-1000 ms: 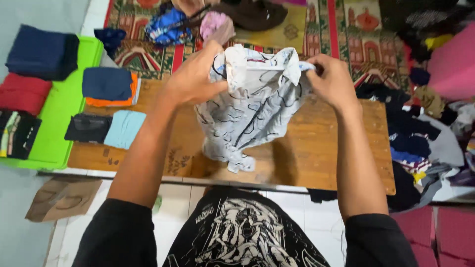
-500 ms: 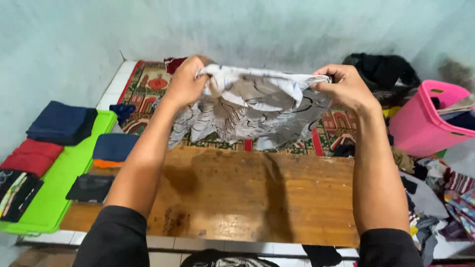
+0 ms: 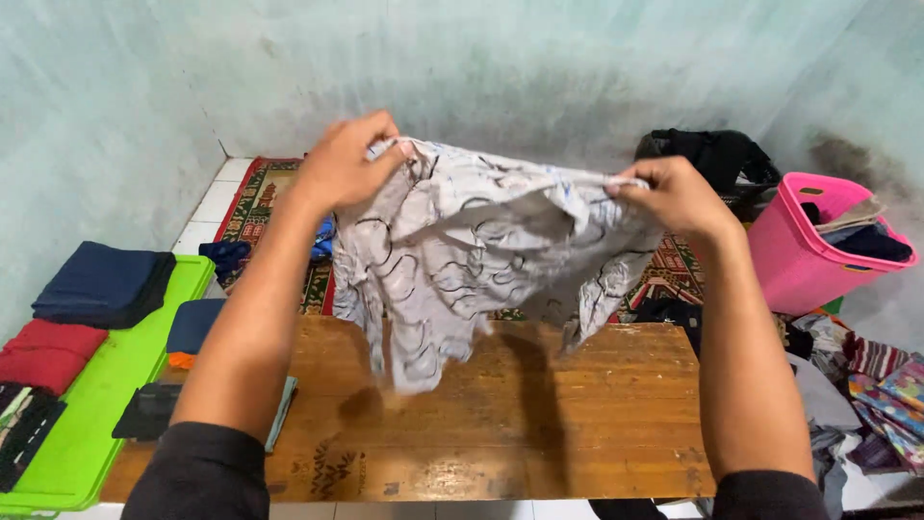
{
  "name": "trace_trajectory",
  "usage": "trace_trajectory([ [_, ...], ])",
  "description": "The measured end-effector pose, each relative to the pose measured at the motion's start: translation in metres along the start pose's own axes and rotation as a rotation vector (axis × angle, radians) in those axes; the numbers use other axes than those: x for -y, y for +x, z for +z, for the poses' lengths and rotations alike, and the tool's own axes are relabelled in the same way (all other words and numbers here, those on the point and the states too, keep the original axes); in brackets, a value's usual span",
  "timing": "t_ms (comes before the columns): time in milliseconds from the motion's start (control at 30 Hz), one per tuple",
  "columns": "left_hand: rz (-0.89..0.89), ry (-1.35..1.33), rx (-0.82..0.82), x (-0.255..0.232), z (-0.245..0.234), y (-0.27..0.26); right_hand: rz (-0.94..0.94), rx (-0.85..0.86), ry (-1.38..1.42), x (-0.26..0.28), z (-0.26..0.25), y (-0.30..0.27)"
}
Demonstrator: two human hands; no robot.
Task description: The recorder folds several shirts and a polo shirt on a wooden table.
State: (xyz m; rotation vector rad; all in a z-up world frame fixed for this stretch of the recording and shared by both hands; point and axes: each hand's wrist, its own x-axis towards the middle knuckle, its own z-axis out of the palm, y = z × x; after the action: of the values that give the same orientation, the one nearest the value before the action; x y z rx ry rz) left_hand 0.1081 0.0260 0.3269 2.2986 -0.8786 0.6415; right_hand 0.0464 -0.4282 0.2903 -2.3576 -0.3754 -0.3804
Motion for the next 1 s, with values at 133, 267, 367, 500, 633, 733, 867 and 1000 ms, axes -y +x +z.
trace_trajectory([
  [133, -0.041, 0.027, 0.083, -0.017, 0.026, -0.018, 0.083, 0.038, -0.222, -0.043, 0.008, -0.018],
  [267, -0.097, 0.073, 0.174, -0.016, 0.078, -0.028, 0.276, -0.034, -0.123, -0.079, 0.025, -0.039],
  [367, -0.082, 0.067, 0.283, -0.003, 0.132, -0.035, 0.428, -0.162, 0.19, -0.11, 0.042, -0.055],
  [500, -0.104, -0.086, 0.662, -0.03, 0.205, -0.063, 0.52, -0.49, 0.761, -0.141, 0.056, -0.084],
  [633, 0.033, -0.416, 0.668, -0.114, 0.255, -0.105, 0.317, -0.696, 0.485, -0.261, 0.064, -0.127],
  [733, -0.122, -0.583, 0.778, -0.192, 0.269, -0.113, 0.293, -0.893, 0.405, -0.3, 0.033, -0.142],
  [867, -0.247, -0.781, 0.803, -0.252, 0.296, -0.121, 0.131, -1.058, 0.192, -0.335, -0.008, -0.145],
  [1000, -0.304, -0.951, 0.756, -0.278, 0.315, -0.129, -0.055, -1.099, 0.034, -0.337, -0.036, -0.108],
])
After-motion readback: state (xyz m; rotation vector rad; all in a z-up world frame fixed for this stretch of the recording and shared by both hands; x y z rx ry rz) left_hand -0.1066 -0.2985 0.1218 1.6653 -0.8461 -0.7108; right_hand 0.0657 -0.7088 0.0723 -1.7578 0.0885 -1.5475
